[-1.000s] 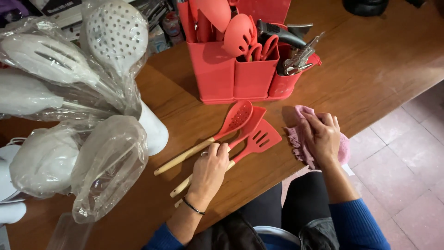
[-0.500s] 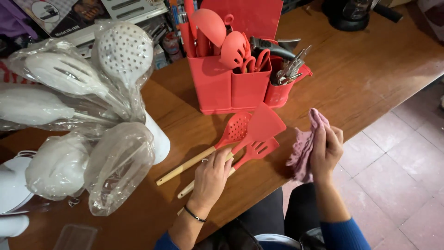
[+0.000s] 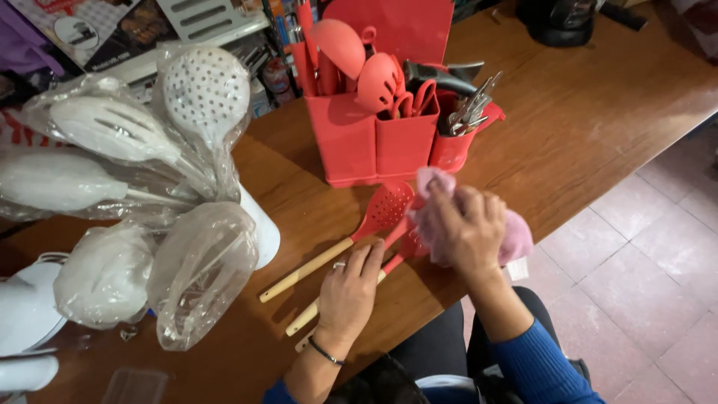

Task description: Clean silicone kitchen utensils with a cloth

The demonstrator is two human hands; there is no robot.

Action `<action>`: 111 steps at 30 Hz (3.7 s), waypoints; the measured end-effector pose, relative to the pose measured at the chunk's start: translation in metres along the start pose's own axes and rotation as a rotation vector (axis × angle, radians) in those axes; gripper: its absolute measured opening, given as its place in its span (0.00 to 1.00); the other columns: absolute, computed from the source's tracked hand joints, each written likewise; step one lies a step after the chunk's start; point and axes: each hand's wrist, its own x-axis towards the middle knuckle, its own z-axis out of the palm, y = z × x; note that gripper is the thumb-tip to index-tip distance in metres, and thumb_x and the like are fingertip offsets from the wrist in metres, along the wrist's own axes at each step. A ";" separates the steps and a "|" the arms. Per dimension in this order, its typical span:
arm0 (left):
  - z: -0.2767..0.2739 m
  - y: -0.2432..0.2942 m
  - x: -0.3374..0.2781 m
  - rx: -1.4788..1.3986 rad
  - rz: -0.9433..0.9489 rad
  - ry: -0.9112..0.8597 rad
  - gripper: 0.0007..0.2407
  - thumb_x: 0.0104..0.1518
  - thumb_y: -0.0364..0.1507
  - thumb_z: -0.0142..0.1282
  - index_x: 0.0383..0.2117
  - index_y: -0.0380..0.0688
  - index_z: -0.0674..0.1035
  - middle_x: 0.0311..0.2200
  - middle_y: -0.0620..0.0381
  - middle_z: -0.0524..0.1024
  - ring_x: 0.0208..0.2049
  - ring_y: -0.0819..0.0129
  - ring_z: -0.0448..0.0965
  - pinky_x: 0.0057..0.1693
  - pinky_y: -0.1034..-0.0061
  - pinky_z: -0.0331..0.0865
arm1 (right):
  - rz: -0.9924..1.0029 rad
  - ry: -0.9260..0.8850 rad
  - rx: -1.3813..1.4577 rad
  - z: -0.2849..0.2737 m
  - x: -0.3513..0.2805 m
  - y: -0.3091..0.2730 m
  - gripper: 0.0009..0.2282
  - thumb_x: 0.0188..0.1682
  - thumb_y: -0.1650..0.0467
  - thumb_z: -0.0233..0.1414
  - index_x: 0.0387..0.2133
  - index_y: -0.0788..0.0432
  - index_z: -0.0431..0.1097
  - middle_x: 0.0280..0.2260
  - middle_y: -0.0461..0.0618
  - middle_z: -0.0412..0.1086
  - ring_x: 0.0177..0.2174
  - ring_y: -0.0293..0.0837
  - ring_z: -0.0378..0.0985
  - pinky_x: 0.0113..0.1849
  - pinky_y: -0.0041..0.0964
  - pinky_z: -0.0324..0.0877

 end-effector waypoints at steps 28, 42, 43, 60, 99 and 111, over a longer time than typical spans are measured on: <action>-0.009 0.002 0.009 -0.839 -0.226 0.118 0.14 0.65 0.29 0.53 0.54 0.39 0.77 0.48 0.50 0.82 0.48 0.58 0.83 0.56 0.68 0.75 | 0.987 0.116 1.123 -0.024 0.002 0.014 0.10 0.60 0.71 0.49 0.50 0.63 0.73 0.48 0.50 0.72 0.46 0.36 0.71 0.51 0.29 0.67; -0.016 -0.004 0.008 -1.364 -0.440 -0.027 0.16 0.69 0.32 0.45 0.58 0.41 0.76 0.15 0.65 0.60 0.17 0.78 0.58 0.27 0.79 0.60 | 0.187 0.039 0.770 0.007 0.030 -0.045 0.15 0.58 0.71 0.52 0.57 0.61 0.69 0.42 0.60 0.66 0.39 0.53 0.67 0.42 0.45 0.67; -0.011 -0.006 0.006 -1.428 -0.505 -0.010 0.11 0.69 0.32 0.45 0.49 0.41 0.78 0.14 0.66 0.59 0.16 0.79 0.58 0.25 0.80 0.57 | -0.106 0.075 0.439 0.008 0.023 -0.052 0.15 0.60 0.69 0.55 0.59 0.57 0.68 0.51 0.54 0.64 0.47 0.48 0.70 0.37 0.46 0.68; -0.046 -0.029 0.021 -1.327 -0.237 -0.134 0.12 0.68 0.31 0.45 0.40 0.36 0.81 0.25 0.61 0.75 0.24 0.76 0.68 0.37 0.79 0.66 | 0.138 0.148 0.658 0.001 0.034 -0.011 0.10 0.56 0.69 0.57 0.50 0.56 0.76 0.36 0.54 0.63 0.35 0.50 0.64 0.35 0.42 0.64; 0.039 0.008 -0.047 -0.007 -0.073 -0.317 0.26 0.54 0.39 0.65 0.59 0.47 0.72 0.44 0.56 0.74 0.33 0.60 0.79 0.40 0.68 0.75 | 0.551 -0.641 0.227 0.055 -0.081 0.101 0.20 0.50 0.52 0.50 0.52 0.40 0.75 0.61 0.56 0.64 0.60 0.64 0.56 0.53 0.65 0.52; 0.058 -0.034 -0.023 0.198 0.136 -0.096 0.20 0.57 0.36 0.59 0.58 0.55 0.75 0.41 0.54 0.75 0.31 0.60 0.80 0.34 0.72 0.78 | 0.550 -0.699 0.249 0.054 -0.083 0.104 0.22 0.50 0.50 0.52 0.56 0.39 0.72 0.59 0.54 0.65 0.62 0.59 0.56 0.53 0.51 0.53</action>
